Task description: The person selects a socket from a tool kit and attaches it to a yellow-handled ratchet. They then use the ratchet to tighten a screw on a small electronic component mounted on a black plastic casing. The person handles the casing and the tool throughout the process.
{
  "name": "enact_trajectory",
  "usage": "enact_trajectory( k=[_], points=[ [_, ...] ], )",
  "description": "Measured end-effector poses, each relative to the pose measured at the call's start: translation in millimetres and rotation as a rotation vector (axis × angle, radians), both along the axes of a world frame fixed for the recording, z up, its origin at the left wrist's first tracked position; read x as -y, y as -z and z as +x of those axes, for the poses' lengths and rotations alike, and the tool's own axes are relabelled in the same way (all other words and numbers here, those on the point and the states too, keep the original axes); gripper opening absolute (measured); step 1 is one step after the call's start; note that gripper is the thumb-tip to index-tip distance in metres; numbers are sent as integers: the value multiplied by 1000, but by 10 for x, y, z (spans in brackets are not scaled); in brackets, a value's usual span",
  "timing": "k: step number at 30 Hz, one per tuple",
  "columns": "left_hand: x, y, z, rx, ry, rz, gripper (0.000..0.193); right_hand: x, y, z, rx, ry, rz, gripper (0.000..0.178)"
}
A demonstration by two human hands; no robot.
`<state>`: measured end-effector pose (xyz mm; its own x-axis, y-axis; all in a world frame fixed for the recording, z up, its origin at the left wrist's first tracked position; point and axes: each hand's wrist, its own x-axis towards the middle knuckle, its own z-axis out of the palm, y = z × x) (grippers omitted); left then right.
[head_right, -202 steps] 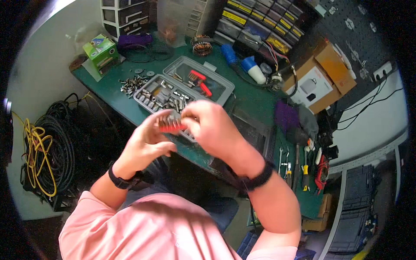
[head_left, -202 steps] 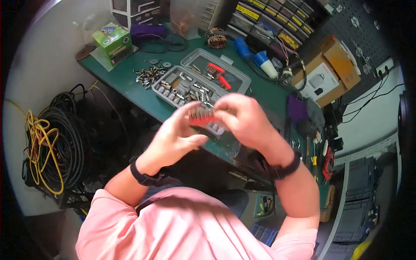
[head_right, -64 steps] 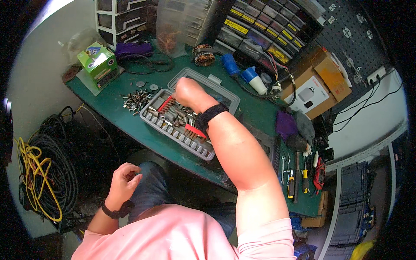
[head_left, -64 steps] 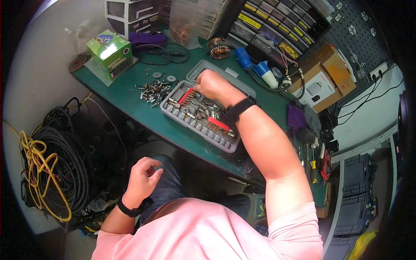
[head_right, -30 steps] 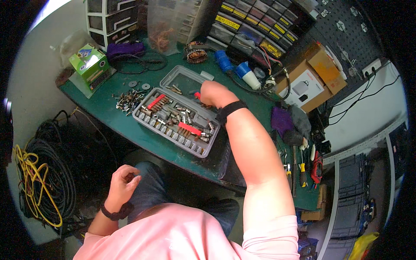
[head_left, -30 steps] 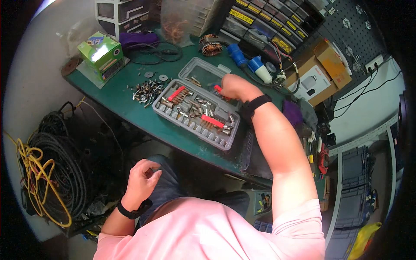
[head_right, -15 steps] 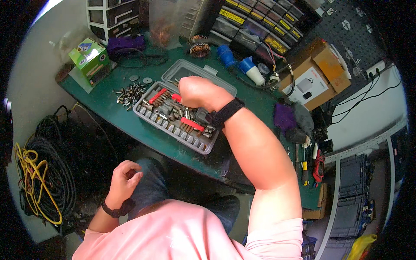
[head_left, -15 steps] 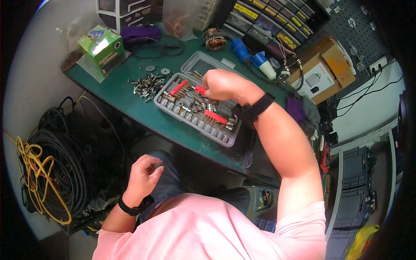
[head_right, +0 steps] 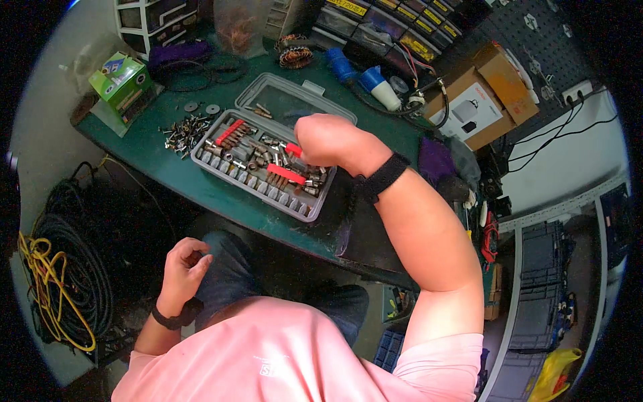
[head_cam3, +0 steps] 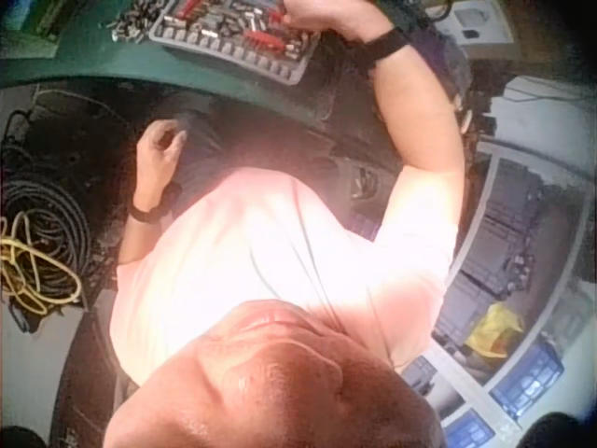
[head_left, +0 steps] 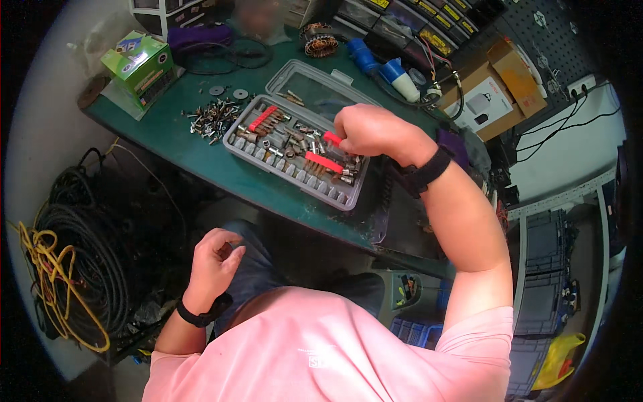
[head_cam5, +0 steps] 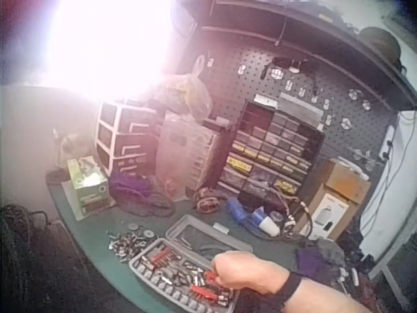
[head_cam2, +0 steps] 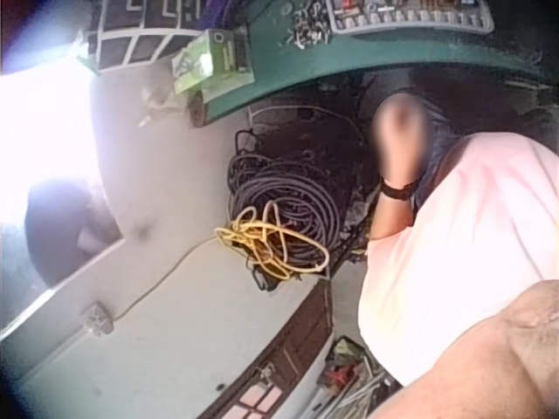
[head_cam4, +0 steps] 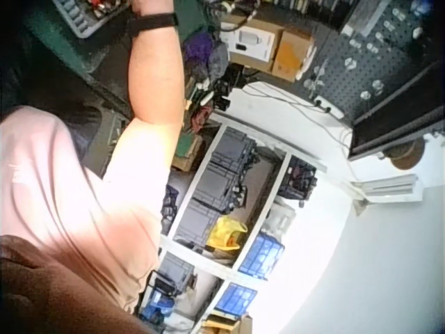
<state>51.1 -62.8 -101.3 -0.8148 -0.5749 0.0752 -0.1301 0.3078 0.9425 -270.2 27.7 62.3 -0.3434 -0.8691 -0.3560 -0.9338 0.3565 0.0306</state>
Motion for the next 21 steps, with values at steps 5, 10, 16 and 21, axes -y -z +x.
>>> enact_trajectory(
  k=[5, 10, 16, 21],
  points=[
    [-1, 13, 8, -9, -8, -29, 16, 36, 105, 78, -28, -23, 49, 19],
    [-6, 30, 34, -10, -18, -13, 16, 96, -127, 100, 99, -17, 133, 21],
    [3, -4, 17, -28, -1, -41, 17, 589, -22, -299, -13, -4, -184, 25],
    [39, 22, 115, -17, -31, 1, 16, 1057, 330, -339, -32, 34, -254, 43]
  ],
)
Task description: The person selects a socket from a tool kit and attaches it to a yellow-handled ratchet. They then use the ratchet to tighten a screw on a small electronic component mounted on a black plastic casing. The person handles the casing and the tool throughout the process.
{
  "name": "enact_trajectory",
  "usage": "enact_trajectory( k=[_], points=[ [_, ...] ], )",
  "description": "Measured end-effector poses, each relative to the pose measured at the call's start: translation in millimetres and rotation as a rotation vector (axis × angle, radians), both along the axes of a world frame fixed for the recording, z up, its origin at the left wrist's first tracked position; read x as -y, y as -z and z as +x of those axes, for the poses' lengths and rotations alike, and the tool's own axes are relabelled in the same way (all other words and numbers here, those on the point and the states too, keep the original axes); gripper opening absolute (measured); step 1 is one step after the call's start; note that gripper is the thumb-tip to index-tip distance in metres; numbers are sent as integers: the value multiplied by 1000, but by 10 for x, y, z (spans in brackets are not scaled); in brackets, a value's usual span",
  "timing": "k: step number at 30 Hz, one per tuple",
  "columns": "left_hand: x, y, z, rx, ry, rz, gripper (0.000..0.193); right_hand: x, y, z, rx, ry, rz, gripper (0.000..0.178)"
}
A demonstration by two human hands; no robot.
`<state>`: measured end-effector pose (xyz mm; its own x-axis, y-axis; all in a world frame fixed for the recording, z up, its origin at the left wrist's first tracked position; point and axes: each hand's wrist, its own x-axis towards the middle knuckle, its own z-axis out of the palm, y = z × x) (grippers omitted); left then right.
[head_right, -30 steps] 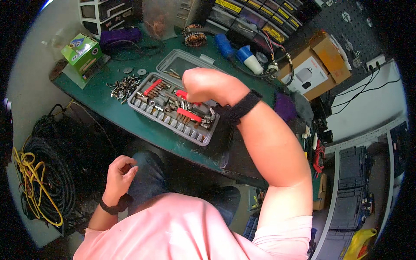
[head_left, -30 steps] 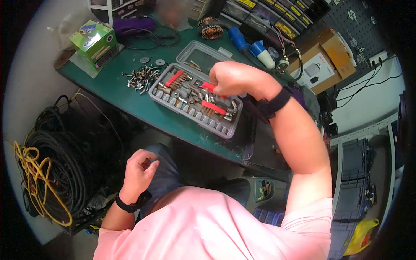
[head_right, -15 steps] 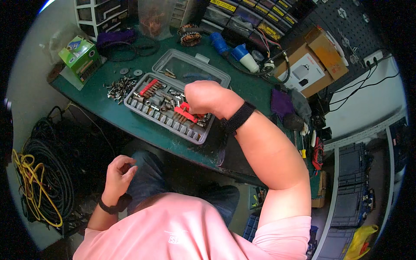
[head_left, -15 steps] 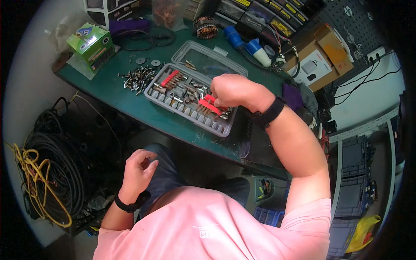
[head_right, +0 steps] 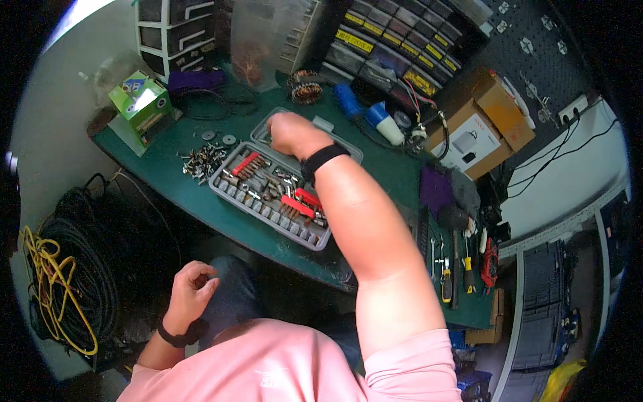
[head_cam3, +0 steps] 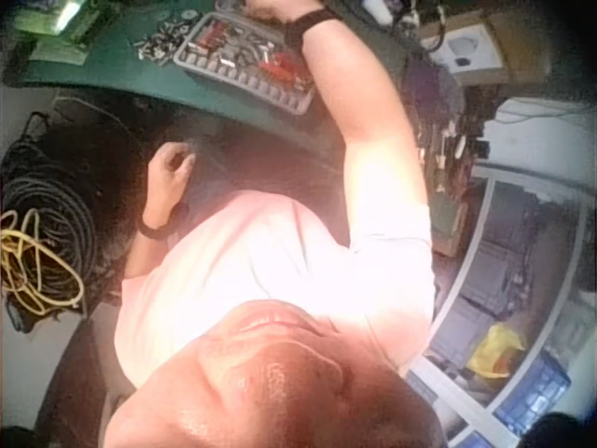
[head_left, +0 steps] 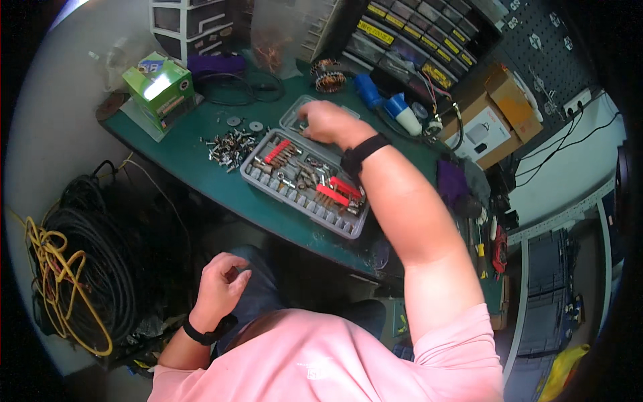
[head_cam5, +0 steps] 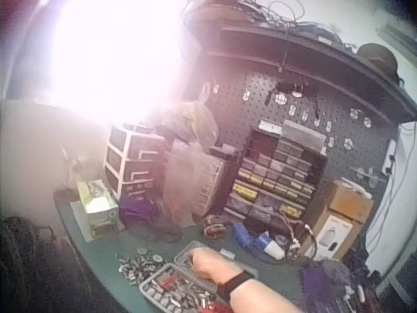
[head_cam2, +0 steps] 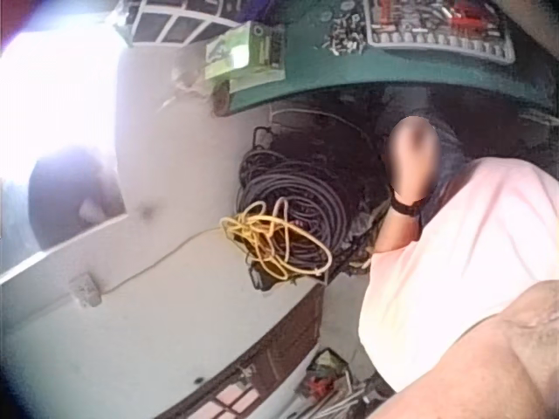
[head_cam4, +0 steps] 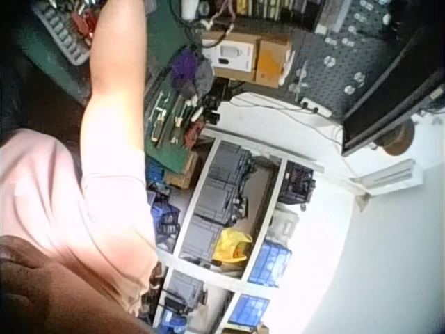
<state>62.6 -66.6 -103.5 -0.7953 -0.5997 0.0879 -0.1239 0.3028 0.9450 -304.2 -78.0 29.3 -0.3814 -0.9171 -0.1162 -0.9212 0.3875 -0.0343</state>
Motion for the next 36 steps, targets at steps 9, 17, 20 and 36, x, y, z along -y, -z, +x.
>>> enact_trajectory(
  k=[9, 17, 20, 36],
  points=[
    [110, 33, 78, -1, -32, 25, 16, 169, 196, -171, 119, -56, 19, 38],
    [110, 63, 82, 5, -34, 38, 16, 175, 72, -102, 285, 133, 93, 34],
    [104, 56, 95, 2, -41, 48, 16, 203, 144, -124, 81, -7, 68, 32],
    [97, 40, 132, 20, -34, 17, 16, 431, 446, -271, 186, 205, 195, 18]
  ],
)
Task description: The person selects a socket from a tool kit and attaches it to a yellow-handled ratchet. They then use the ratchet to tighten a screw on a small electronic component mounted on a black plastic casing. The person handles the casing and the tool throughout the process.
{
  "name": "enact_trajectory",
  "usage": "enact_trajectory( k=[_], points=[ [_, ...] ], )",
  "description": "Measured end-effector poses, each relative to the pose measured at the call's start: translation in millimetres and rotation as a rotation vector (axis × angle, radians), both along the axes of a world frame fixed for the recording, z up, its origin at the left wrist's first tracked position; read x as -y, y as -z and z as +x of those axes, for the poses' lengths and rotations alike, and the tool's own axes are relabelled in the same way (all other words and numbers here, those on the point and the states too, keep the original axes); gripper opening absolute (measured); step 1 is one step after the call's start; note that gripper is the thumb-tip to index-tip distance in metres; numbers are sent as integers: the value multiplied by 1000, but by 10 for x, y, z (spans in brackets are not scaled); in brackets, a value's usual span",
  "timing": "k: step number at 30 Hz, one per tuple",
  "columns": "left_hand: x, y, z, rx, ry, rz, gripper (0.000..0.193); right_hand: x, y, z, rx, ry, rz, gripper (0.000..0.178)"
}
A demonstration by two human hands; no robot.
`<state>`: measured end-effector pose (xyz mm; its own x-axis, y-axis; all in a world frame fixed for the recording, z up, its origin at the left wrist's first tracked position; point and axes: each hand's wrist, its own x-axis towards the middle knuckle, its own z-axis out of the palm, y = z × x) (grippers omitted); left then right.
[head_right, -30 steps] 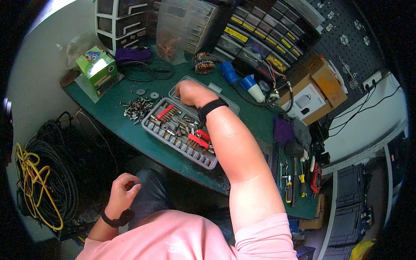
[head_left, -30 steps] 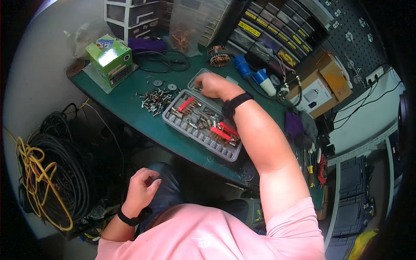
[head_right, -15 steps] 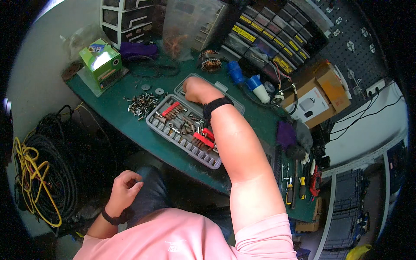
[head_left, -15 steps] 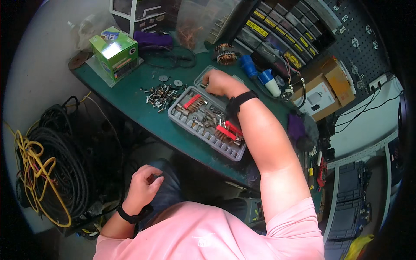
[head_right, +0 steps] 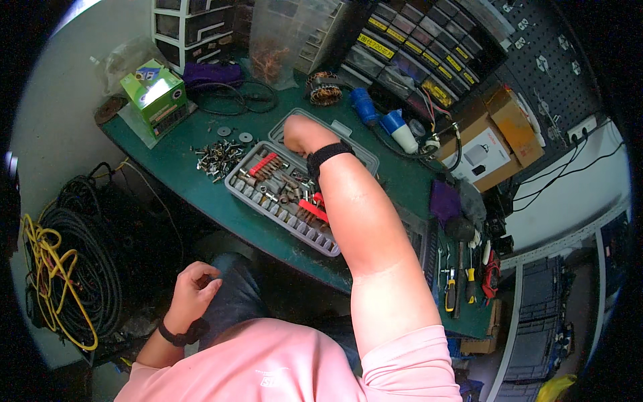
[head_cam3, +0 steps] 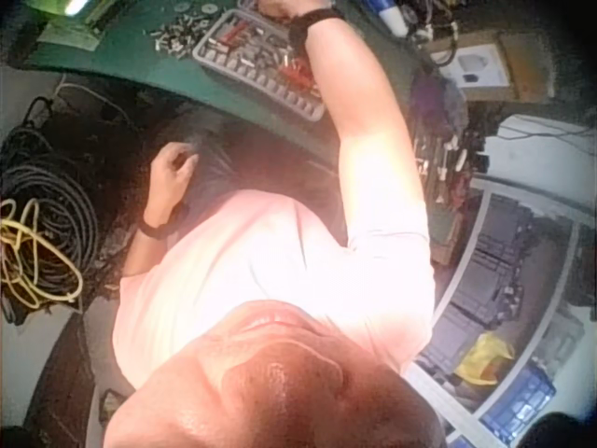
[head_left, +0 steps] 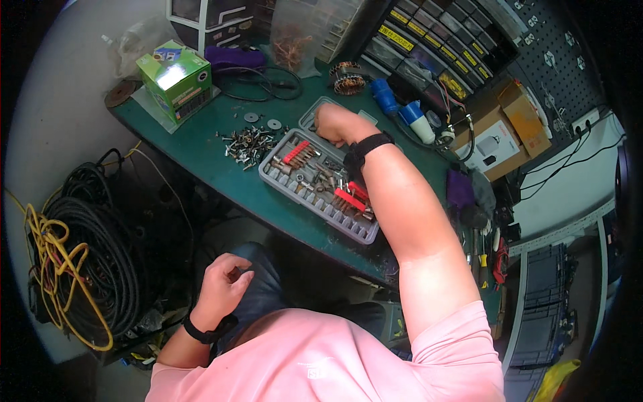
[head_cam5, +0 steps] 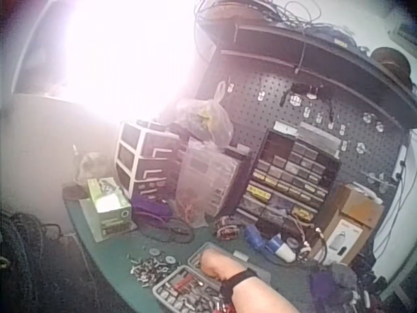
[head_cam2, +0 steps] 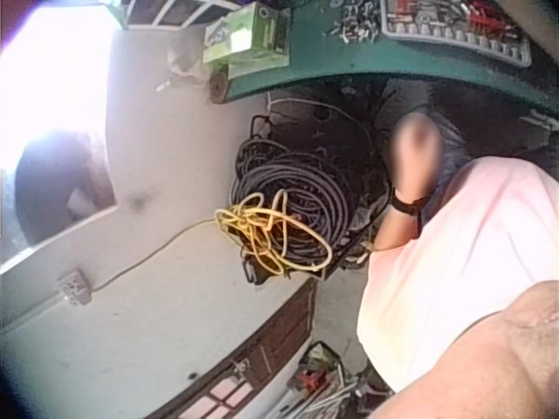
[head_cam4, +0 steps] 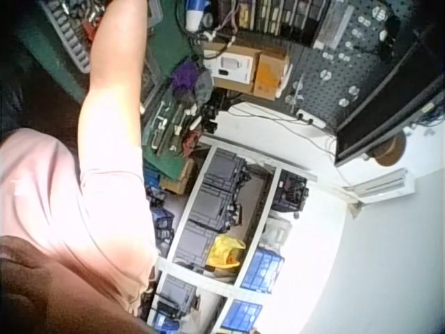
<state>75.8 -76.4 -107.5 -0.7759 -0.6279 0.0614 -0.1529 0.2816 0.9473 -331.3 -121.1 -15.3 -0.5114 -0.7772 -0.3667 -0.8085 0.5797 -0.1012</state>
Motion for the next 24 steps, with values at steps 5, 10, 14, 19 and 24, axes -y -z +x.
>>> enact_trajectory(
  k=[5, 10, 14, 19, 24],
  points=[
    [10, 25, -19, -2, 9, -15, 16, -63, -124, 64, -55, -60, -28, 16],
    [9, 48, -24, 2, 9, -19, 16, -115, -169, 75, -14, 69, -31, 10],
    [13, 53, -43, -4, 11, 3, 16, -213, -210, 64, 57, 148, -68, 11],
    [15, 69, -35, -8, 4, -2, 16, -456, -618, 275, 194, 48, -203, 7],
    [2, 49, -88, -16, 24, 15, 15, -626, -762, 554, 241, -23, -144, 8]
  ],
)
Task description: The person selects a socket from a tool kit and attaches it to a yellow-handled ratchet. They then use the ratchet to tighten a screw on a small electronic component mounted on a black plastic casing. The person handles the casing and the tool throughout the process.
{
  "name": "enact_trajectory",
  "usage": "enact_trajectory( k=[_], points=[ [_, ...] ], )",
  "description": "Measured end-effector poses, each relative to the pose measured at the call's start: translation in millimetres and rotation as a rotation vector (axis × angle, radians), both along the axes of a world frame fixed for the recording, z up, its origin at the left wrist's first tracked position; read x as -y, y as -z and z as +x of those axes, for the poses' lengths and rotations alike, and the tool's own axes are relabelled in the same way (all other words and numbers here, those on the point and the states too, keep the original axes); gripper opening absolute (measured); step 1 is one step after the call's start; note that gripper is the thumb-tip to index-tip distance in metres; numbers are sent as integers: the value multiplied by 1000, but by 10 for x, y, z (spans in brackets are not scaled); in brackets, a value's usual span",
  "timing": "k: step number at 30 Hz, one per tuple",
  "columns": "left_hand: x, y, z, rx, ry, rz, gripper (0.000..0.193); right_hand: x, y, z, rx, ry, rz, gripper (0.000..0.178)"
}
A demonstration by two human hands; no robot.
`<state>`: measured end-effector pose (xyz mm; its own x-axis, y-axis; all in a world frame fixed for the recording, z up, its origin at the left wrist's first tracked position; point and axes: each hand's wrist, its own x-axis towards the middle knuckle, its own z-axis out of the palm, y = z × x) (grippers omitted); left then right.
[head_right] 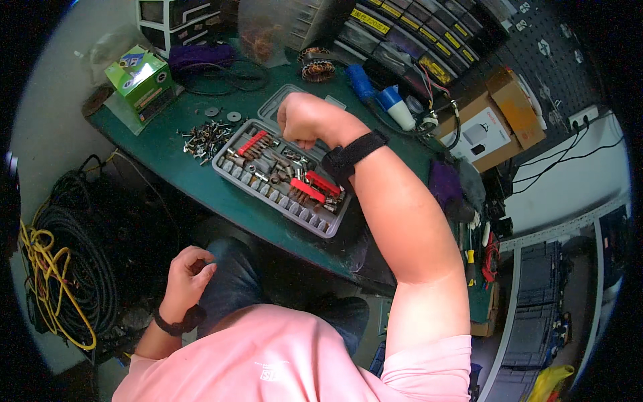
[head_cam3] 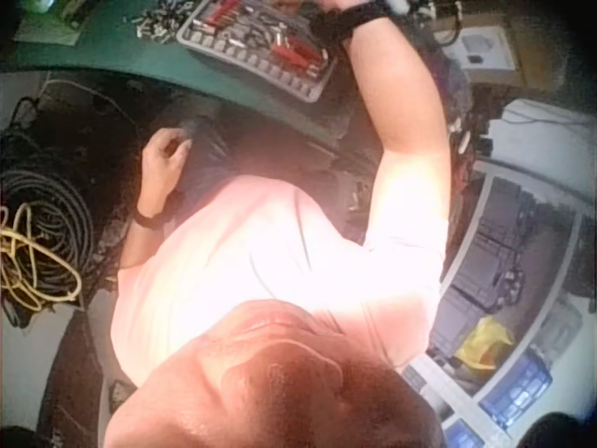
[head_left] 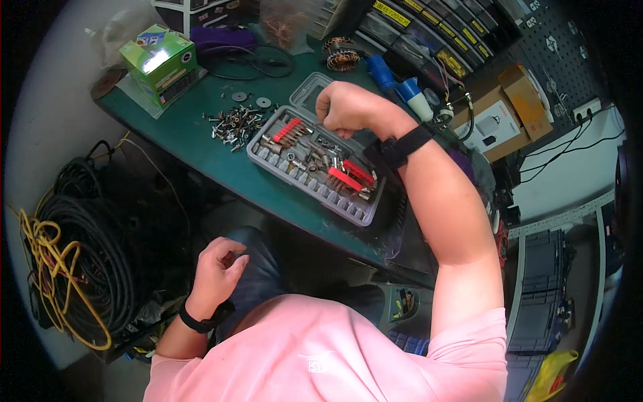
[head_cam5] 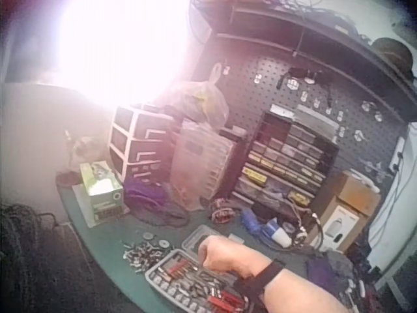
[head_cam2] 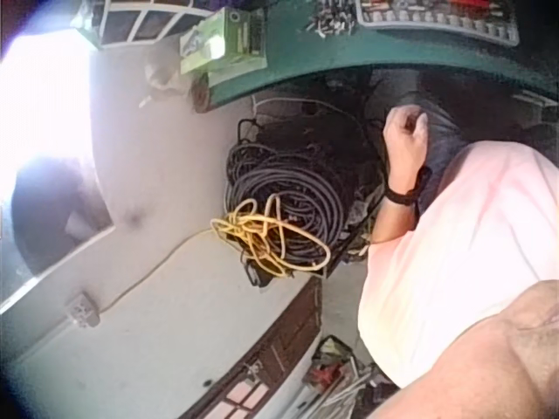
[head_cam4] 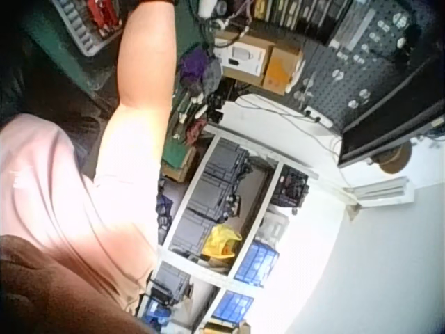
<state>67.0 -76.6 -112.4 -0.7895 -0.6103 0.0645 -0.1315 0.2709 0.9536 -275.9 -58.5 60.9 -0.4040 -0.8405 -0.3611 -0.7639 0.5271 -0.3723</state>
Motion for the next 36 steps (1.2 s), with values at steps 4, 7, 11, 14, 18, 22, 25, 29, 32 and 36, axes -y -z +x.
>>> enact_trajectory(
  k=[4, 7, 11, 14, 18, 22, 25, 29, 32, 36],
  points=[
    [-38, -36, -9, 7, 9, 15, 16, -34, 96, 30, -53, -95, 74, 13],
    [-49, -50, 11, 1, 6, -15, 14, -86, 67, 60, -62, -66, 59, 15],
    [-36, 7, 39, 4, 3, -17, 15, -130, -80, 64, -34, -34, 34, 15],
    [-45, 25, 34, -16, 2, -6, 15, -182, -129, 121, 145, -17, -49, 15],
    [-61, 28, 20, -28, 9, 2, 15, -234, -10, 297, 171, -83, 89, 13],
    [-67, 31, 31, -34, 9, 3, 15, -260, 62, 370, 123, -97, 93, 9],
    [-64, 9, 35, -29, 11, -8, 15, -275, 81, 346, 66, -112, 90, 10],
    [-68, 0, 24, -29, 14, -2, 15, -261, 82, 285, -9, -129, 36, 10],
    [-71, -5, 18, -33, 13, 1, 15, -225, 59, 299, 32, -42, -31, 14],
    [-60, 3, 21, -26, 23, 1, 15, -174, 128, 299, -238, -284, -65, 24]
  ],
)
